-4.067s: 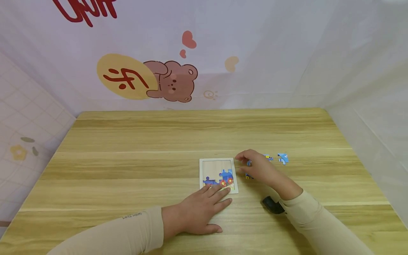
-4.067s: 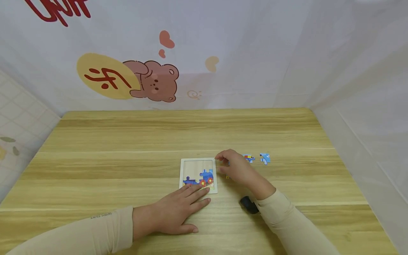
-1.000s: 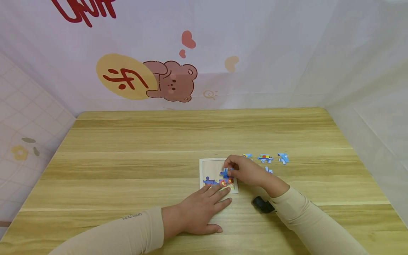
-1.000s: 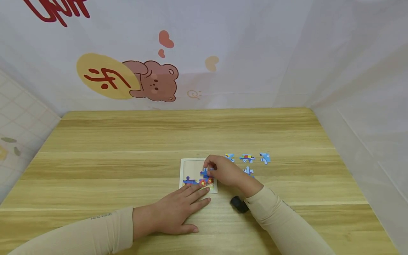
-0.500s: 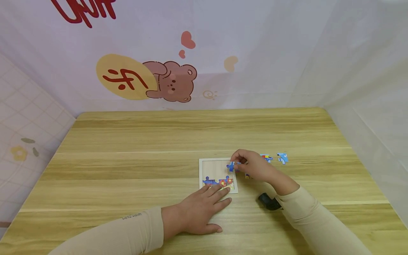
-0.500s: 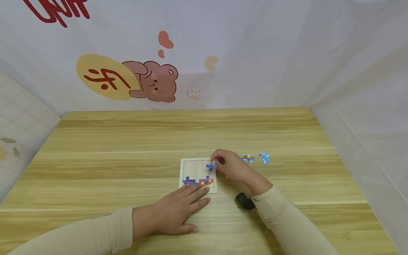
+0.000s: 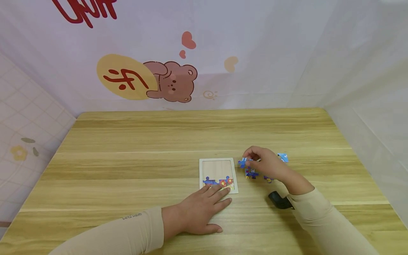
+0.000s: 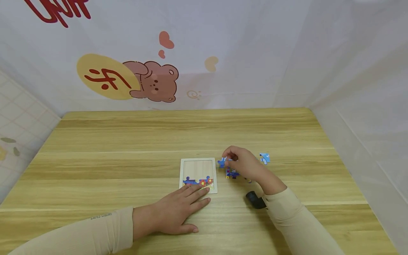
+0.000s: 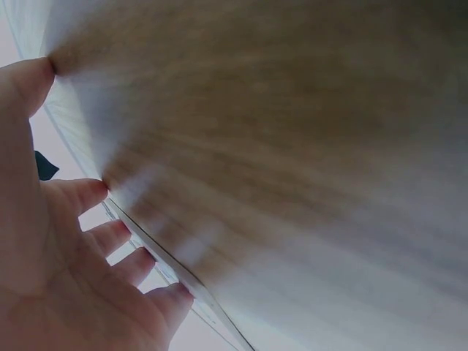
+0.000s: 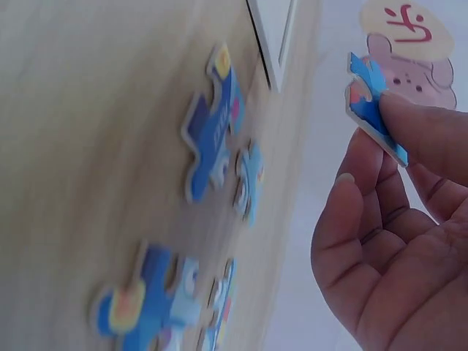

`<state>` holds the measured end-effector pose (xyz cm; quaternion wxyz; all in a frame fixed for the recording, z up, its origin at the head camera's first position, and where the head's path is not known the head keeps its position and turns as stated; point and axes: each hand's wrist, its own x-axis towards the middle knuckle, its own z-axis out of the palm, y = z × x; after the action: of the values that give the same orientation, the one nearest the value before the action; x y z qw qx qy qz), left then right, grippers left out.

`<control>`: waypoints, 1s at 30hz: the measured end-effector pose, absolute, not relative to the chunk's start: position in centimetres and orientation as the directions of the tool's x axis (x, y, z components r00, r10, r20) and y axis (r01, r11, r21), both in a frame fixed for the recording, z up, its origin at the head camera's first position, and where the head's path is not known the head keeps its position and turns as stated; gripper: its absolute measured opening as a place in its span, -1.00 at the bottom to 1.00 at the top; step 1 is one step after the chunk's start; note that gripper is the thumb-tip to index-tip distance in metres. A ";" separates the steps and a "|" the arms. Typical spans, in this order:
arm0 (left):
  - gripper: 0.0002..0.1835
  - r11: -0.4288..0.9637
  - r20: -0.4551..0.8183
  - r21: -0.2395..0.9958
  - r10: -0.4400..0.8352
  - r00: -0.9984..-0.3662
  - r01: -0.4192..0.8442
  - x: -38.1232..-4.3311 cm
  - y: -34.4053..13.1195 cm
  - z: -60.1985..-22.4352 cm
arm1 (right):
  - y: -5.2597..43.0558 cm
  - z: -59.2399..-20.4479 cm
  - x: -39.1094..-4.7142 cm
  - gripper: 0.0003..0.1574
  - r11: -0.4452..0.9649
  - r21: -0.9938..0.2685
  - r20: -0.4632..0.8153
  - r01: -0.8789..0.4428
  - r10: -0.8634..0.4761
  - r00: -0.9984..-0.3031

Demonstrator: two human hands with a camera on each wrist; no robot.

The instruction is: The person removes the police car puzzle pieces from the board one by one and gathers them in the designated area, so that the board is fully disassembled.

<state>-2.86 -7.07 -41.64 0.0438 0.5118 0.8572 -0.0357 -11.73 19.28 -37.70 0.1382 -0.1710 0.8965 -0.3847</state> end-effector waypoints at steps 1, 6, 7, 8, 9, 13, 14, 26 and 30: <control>-0.20 0.475 -0.114 -0.015 0.874 -0.473 0.880 -2.9 -7.1 -41.6 | 19.6 -37.7 -11.7 -0.88 0.645 -0.738 -0.113 -0.198 -0.408 -0.906; -0.20 0.482 -0.129 -0.001 0.869 -0.478 0.876 -2.8 -7.0 -41.5 | 21.1 -37.6 -11.7 -0.86 0.648 -0.743 -0.113 -0.171 -0.372 -0.921; -0.20 0.483 -0.133 0.002 0.868 -0.478 0.876 -2.8 -7.0 -41.5 | 21.4 -37.6 -11.7 -0.86 0.651 -0.741 -0.116 -0.164 -0.365 -0.924; -0.20 0.484 -0.137 0.006 0.867 -0.479 0.875 -2.8 -6.9 -41.5 | 21.7 -37.6 -11.7 -0.85 0.652 -0.742 -0.118 -0.158 -0.359 -0.926; -0.20 0.485 -0.140 0.008 0.866 -0.479 0.874 -2.8 -6.9 -41.5 | 22.0 -37.7 -11.7 -0.85 0.654 -0.741 -0.121 -0.153 -0.355 -0.927; -0.20 0.485 -0.140 0.005 0.866 -0.480 0.874 -2.9 -6.9 -41.5 | 23.1 -37.8 -11.7 -0.83 0.668 -0.730 -0.129 -0.146 -0.345 -0.930; -0.20 0.485 -0.138 0.002 0.867 -0.480 0.875 -2.8 -6.9 -41.5 | 23.3 -37.8 -11.7 -0.84 0.673 -0.725 -0.128 -0.148 -0.342 -0.931; -0.19 0.486 -0.136 -0.005 0.865 -0.482 0.874 -2.8 -6.9 -41.5 | 26.2 -37.9 -11.5 -0.85 0.684 -0.716 -0.148 -0.137 -0.341 -0.928; -0.19 0.485 -0.136 -0.003 0.866 -0.481 0.874 -2.8 -6.9 -41.5 | 27.1 -37.9 -11.4 -0.84 0.687 -0.717 -0.173 -0.119 -0.341 -0.924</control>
<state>-2.78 -6.94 -41.48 0.0577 0.5060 0.8598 -0.0359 -11.40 27.06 -37.95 0.1480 -0.1267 0.9064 -0.3749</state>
